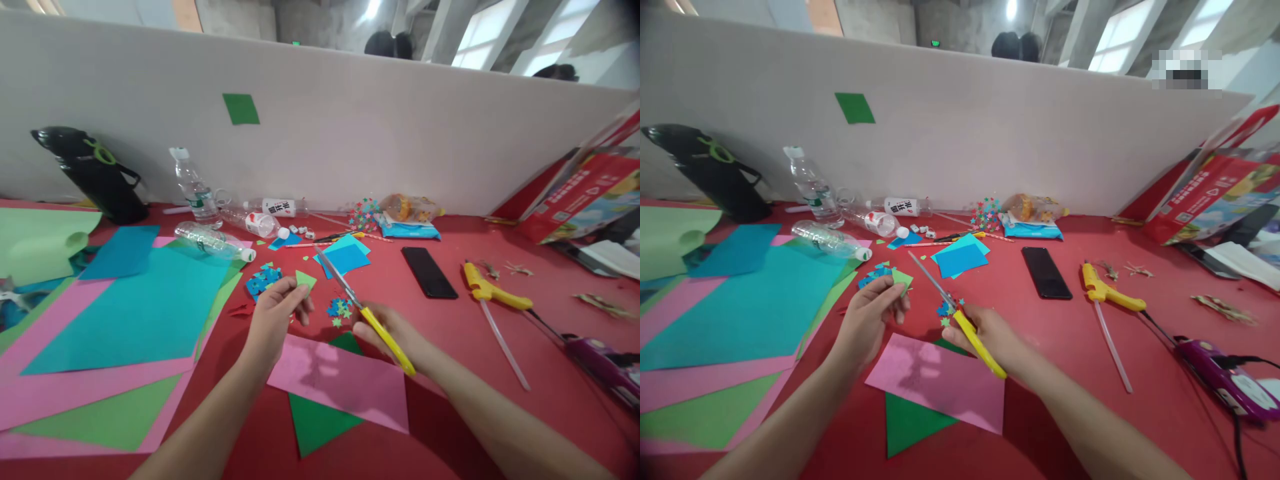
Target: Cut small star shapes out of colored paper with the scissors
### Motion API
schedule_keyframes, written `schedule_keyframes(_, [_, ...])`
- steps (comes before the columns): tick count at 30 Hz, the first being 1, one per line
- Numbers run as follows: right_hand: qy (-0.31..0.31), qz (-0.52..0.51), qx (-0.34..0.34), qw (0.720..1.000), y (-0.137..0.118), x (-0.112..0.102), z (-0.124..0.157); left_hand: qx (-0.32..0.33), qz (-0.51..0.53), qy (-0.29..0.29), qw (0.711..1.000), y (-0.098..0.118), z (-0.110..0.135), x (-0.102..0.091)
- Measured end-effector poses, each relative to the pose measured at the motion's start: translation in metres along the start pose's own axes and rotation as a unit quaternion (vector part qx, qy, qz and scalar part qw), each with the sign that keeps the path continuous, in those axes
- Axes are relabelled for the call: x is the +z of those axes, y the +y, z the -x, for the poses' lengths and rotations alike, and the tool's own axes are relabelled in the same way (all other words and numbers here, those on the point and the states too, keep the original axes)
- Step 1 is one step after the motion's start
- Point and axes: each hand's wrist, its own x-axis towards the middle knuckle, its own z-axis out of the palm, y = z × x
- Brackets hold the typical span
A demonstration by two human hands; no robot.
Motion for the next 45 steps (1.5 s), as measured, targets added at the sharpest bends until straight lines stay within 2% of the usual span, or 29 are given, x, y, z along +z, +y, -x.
schedule_keyframes(3, [-0.058, 0.020, 0.008, 0.998, -0.001, -0.001, 0.002, 0.017, 0.024, 0.017, 0.999, -0.001, -0.001, -0.003])
schedule_keyframes(6, [-0.090, 0.011, 0.018, 0.996, -0.002, 0.001, 0.005, 0.027, 0.022, 0.023, 0.999, 0.000, 0.000, -0.003])
schedule_keyframes(11, [-0.086, 0.005, 0.006, 0.996, -0.007, 0.002, 0.006, 0.032, 0.005, 0.040, 0.999, 0.003, -0.001, -0.003])
schedule_keyframes(16, [-0.078, -0.010, 0.032, 0.996, -0.013, 0.003, 0.007, 0.031, 0.002, 0.065, 0.997, 0.006, -0.001, -0.002])
schedule_keyframes(31, [-0.095, -0.097, 0.086, 0.987, -0.017, 0.009, 0.008, 0.033, 0.010, 0.050, 0.998, 0.003, -0.001, -0.001])
schedule_keyframes(36, [-0.091, -0.102, 0.087, 0.987, -0.009, 0.009, 0.008, 0.031, -0.001, 0.056, 0.998, 0.004, 0.000, -0.001])
schedule_keyframes(45, [-0.089, -0.110, 0.094, 0.985, -0.013, 0.008, 0.007, 0.040, -0.037, 0.057, 0.997, 0.007, 0.000, -0.002])
